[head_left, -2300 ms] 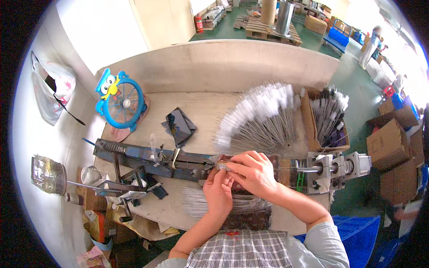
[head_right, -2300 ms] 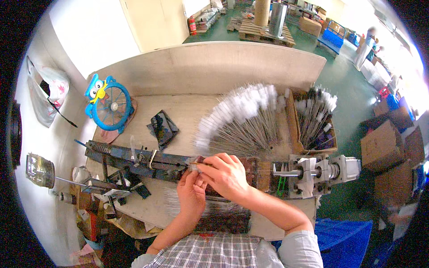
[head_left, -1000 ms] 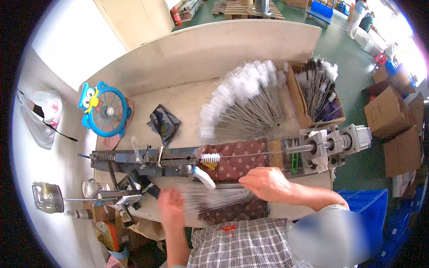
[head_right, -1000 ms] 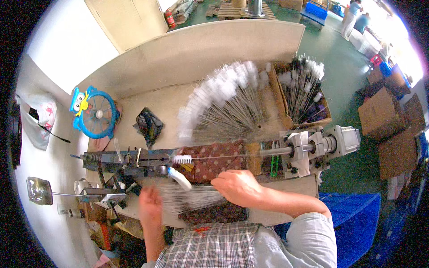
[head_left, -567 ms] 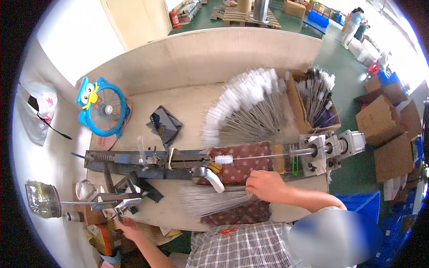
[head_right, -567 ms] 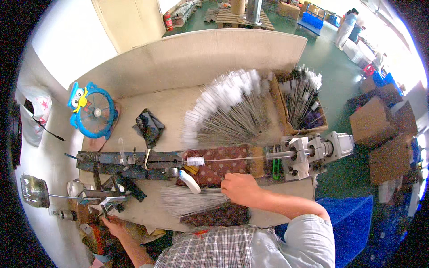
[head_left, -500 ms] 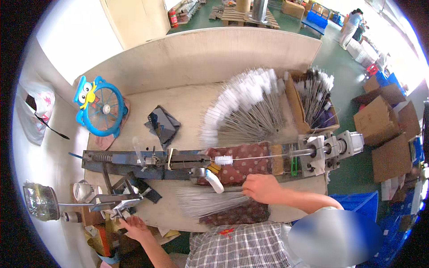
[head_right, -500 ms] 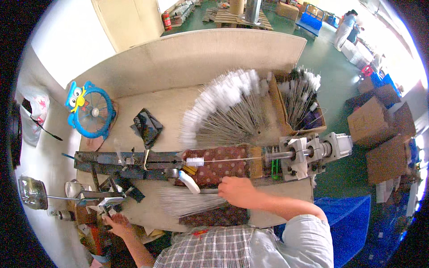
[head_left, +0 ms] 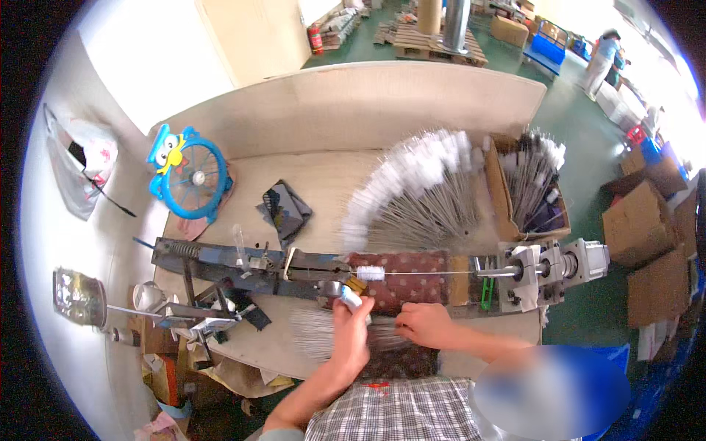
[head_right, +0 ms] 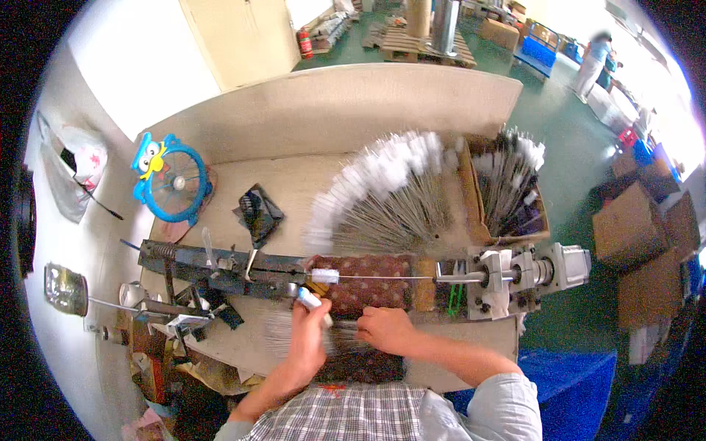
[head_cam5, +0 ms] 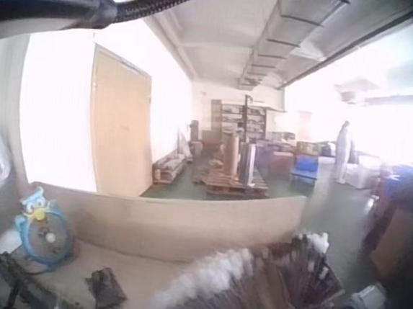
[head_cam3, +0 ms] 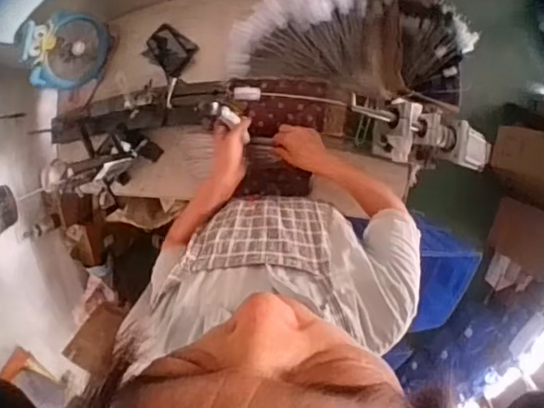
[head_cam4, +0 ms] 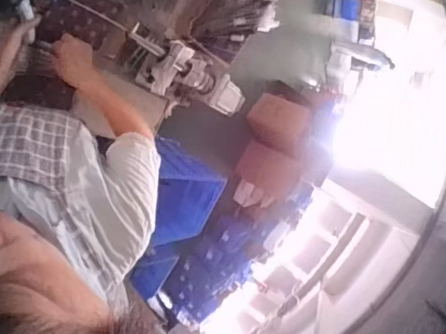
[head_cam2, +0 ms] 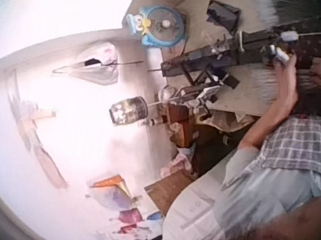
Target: Assembling and finishing industrial or hygiene brushes using specialized machinery and hand tools.
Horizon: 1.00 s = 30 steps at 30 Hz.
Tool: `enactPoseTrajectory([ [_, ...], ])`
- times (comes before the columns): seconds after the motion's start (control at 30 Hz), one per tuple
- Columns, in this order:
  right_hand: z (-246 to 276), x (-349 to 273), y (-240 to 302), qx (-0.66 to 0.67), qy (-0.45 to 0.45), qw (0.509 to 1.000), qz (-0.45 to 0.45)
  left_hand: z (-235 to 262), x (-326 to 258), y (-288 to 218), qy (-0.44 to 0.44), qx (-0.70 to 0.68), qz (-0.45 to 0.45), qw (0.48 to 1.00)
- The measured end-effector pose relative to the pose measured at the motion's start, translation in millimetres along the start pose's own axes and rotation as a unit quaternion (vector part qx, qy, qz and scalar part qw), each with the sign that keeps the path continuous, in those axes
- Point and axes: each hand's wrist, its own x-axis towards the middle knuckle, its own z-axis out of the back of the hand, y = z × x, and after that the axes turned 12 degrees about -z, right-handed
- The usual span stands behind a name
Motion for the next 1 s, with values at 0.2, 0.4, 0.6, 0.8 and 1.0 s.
enactPoseTrajectory([
  [0.2,0,13,-8,-0.002,0.033,0.999,-0.021,18,2,-126,0.131,-0.593,0.265,0.749],
  [0.4,-1,12,-13,0.017,0.016,1.000,-0.019,115,-46,-70,0.025,-0.358,0.121,0.926],
  [0.6,5,14,9,0.049,0.027,0.995,-0.084,233,-113,-35,-0.471,-0.164,-0.126,0.858],
  [0.8,4,16,17,0.022,0.018,0.990,-0.141,319,-123,20,-0.371,0.671,-0.158,0.623],
  [1.0,-2,15,19,0.060,0.013,0.978,-0.199,378,-143,70,-0.451,0.453,-0.026,0.769],
])
